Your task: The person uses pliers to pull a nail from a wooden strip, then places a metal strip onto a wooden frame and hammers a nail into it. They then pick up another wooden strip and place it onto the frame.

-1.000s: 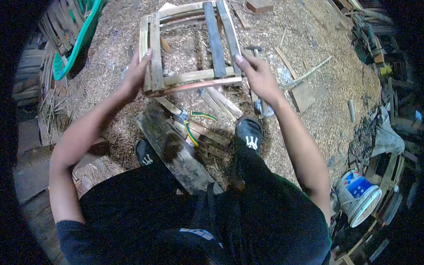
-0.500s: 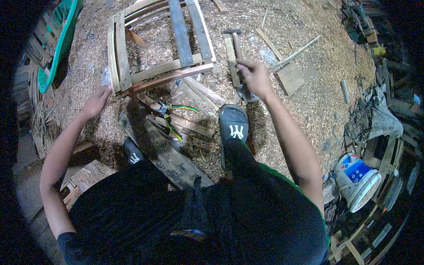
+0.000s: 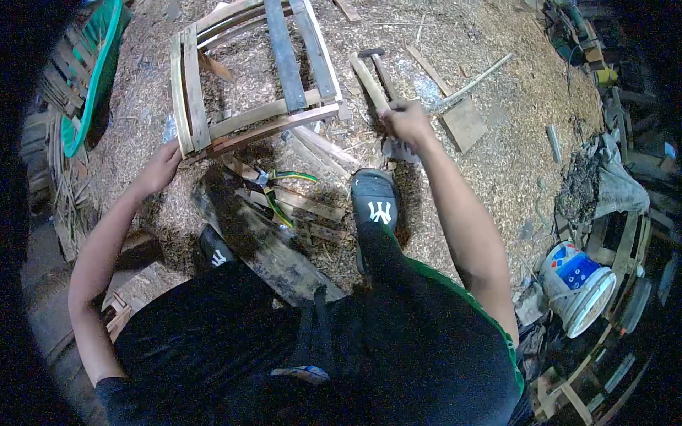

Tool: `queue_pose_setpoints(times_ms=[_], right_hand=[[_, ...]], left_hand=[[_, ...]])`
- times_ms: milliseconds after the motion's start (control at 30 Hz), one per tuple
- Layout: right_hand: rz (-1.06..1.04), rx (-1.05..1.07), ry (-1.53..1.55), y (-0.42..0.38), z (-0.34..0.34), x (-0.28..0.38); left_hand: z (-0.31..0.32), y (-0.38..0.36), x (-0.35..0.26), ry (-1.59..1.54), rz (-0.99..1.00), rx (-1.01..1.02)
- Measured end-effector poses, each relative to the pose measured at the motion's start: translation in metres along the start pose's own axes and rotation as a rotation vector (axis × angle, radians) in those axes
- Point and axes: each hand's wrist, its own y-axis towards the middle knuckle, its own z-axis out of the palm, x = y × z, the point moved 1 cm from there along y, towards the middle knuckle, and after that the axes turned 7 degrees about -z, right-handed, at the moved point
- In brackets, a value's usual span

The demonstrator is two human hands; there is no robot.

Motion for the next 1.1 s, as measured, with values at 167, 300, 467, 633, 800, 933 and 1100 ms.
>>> queue_pose_setpoints(times_ms=[167,300,467,633,800,933,1100], right_hand=[[0.242,0.059,0.507,-0.033,-0.027,0.028],[0.219,0.193,0.606,-0.038,-0.026,0.020],[0.171,0.212,0.659,-0.056,-0.026,0.045],[0.097,0.264,0.664,-0.056,-0.024,0.049],[-0.008,0.280,0.631,-0.058,-0.022,0.060],[-0.053,0.259,0.615,-0.061,-0.022,0.065],[-0.095,0.228,0.581,-0.072,-0.020,0.083]], left_hand=[[-0.003,-0.009,0.001,0.016,-0.080,0.028],[0.002,-0.017,0.005,-0.008,-0.147,-0.020],[0.004,-0.021,0.011,-0.025,-0.207,-0.023],[0.006,-0.023,0.014,-0.050,-0.183,-0.010],[0.006,-0.023,0.020,-0.074,-0.211,-0.012],[0.007,-0.022,0.026,-0.095,-0.226,0.010],[0.005,-0.023,0.021,-0.092,-0.246,-0.009]])
